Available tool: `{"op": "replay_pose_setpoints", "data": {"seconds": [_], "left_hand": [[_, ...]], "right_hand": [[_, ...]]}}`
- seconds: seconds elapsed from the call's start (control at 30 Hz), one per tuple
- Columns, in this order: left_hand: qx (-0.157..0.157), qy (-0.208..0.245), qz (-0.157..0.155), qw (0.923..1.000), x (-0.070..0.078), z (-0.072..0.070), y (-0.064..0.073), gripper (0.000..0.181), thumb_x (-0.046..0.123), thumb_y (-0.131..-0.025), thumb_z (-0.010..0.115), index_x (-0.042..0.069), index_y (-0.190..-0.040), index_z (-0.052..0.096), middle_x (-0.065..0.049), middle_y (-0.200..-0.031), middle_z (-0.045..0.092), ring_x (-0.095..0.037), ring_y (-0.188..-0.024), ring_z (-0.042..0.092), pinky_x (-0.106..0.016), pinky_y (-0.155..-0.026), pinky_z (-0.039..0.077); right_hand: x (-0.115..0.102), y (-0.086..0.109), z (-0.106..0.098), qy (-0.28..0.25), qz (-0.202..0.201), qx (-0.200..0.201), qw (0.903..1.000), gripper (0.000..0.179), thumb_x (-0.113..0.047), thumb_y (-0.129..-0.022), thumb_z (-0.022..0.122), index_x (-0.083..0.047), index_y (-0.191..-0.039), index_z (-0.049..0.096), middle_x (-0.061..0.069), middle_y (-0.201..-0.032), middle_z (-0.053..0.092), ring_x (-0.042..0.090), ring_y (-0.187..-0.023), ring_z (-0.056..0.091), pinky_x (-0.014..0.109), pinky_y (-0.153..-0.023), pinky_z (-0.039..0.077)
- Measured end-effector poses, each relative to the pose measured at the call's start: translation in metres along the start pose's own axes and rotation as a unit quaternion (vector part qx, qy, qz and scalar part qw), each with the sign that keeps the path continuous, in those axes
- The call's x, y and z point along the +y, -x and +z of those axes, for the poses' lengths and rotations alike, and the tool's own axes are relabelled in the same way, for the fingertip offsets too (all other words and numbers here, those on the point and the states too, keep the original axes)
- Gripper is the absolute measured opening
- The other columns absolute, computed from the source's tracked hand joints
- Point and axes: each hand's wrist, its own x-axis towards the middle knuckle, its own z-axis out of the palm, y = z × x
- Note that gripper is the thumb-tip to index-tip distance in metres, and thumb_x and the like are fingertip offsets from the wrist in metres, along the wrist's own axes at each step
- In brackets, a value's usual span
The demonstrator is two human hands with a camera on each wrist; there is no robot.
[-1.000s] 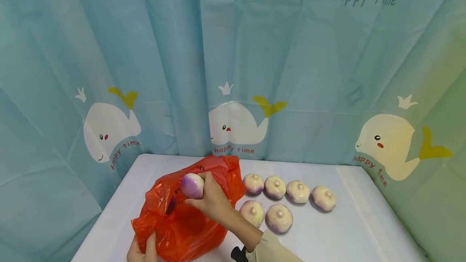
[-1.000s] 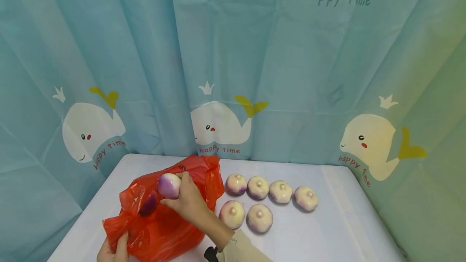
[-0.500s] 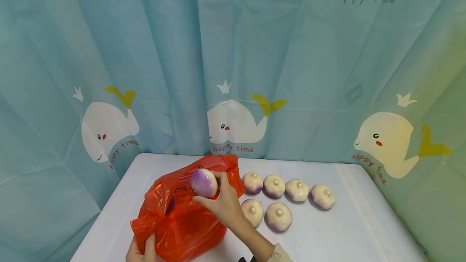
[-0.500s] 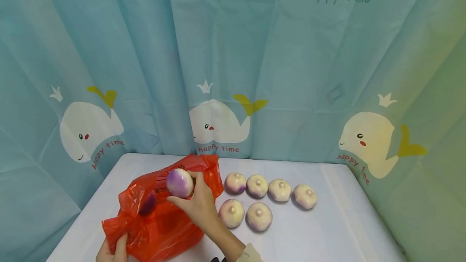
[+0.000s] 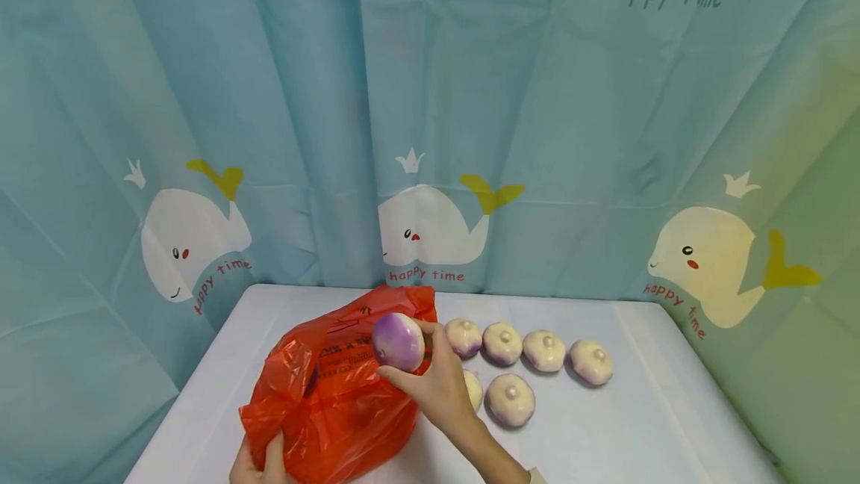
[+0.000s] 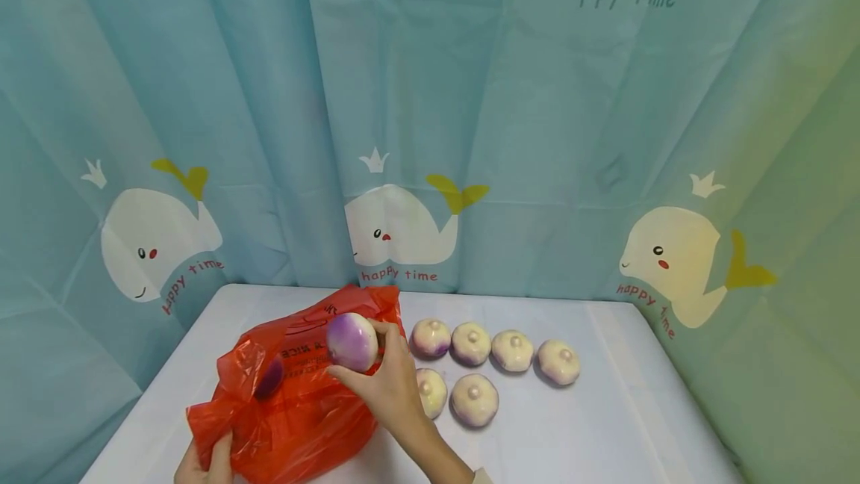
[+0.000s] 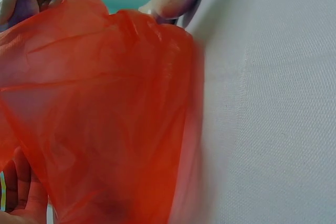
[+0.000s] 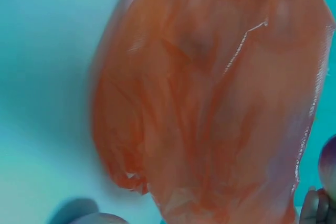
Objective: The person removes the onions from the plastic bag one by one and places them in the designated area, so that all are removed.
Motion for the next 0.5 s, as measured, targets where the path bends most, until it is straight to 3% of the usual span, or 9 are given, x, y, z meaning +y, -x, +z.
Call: {"op": "replay_pose_setpoints", "data": {"seconds": [0.27, 0.5], "left_hand": [[-0.015, -0.008, -0.003, 0.9998, 0.000, -0.001, 0.000, 0.051, 0.030, -0.100, 0.044, -0.002, -0.139, 0.039, -0.029, -0.128, 0.049, -0.041, -0.098, 0.054, -0.057, -0.078, 0.050], [-0.030, -0.021, -0.015, 0.9992, 0.003, 0.001, -0.001, 0.055, 0.030, -0.102, 0.040, -0.004, -0.144, 0.028, -0.031, -0.132, 0.043, -0.049, -0.105, 0.047, -0.064, -0.088, 0.037]], "right_hand": [[0.005, 0.005, -0.007, 0.013, 0.017, 0.032, 0.9993, 0.066, -0.035, -0.070, 0.083, -0.019, -0.123, 0.047, -0.003, -0.096, 0.062, 0.013, -0.085, 0.056, 0.028, -0.068, 0.050], [0.014, 0.010, -0.015, 0.017, 0.039, 0.034, 0.9985, 0.066, -0.033, -0.072, 0.082, -0.015, -0.124, 0.046, 0.002, -0.099, 0.066, 0.013, -0.083, 0.059, 0.032, -0.071, 0.050]]}}
